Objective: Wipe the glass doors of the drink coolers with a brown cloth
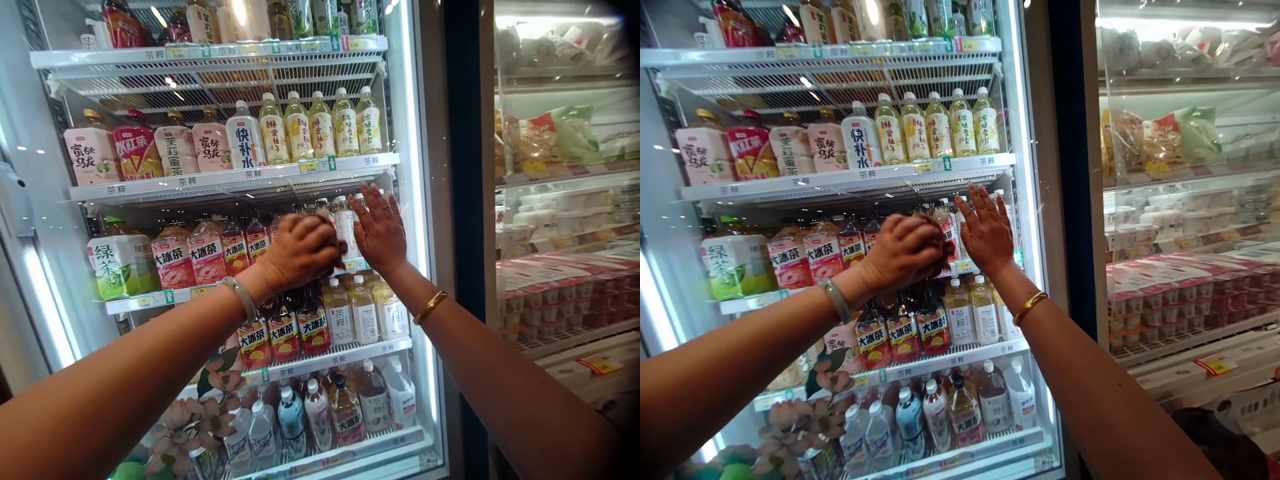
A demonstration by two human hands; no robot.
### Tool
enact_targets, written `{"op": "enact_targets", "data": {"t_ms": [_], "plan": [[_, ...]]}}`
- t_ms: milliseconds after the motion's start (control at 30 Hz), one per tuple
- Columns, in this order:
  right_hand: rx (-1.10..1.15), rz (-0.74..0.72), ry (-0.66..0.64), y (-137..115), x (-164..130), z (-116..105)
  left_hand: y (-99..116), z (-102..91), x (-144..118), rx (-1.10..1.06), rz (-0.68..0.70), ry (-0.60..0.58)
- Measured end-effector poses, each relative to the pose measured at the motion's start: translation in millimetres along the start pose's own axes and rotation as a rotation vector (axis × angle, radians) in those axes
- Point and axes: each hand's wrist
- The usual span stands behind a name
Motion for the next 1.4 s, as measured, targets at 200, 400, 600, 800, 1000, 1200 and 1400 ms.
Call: {"op": "enact_targets", "data": {"t_ms": [200, 400, 600, 800, 1000, 1200, 1400], "plan": [[-0.001, -0.015, 0.018, 2.1, -1.0, 1.3, -31.0, -7.2, -0.3, -0.011, 0.075, -0.06], [0.005, -0.015, 0.012, 3.6, -2.0, 1.5, -7.6, -1.7, -4.7, 0.103, -0.301, 0.017], [-0.013, -0.034, 0.035, 3.0, -3.0, 2.1, -5.9, -14.3, -23.7, -0.07, 0.215, -0.1], [0.0, -0.024, 0.046, 5.6, -5.6, 3.0, -36.4, -9.5, -16.3, 0.209, -0.605, 0.107], [0.049, 0.087, 0.134, -28.3, 12.6, 10.2, 19.2, -2.9, -24.3, 0.025, -0.261, 0.042], [0.159, 0.064, 0.046, -91.4, 34.2, 31.9, -38.9, -25.6, -46.0, 0.026, -0.037, -0.037], [0.148, 0.044, 0.042, -98.0, 28.1, 36.3, -37.1, -30.0, -53.9, 0.192, -0.55, 0.077]]}}
Point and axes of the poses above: each hand's wrist, its own x-axis towards the middle knuckle, its own z-axis out of the palm, y = z × x, and after that the axes turned 4 degrees about y, right-handed
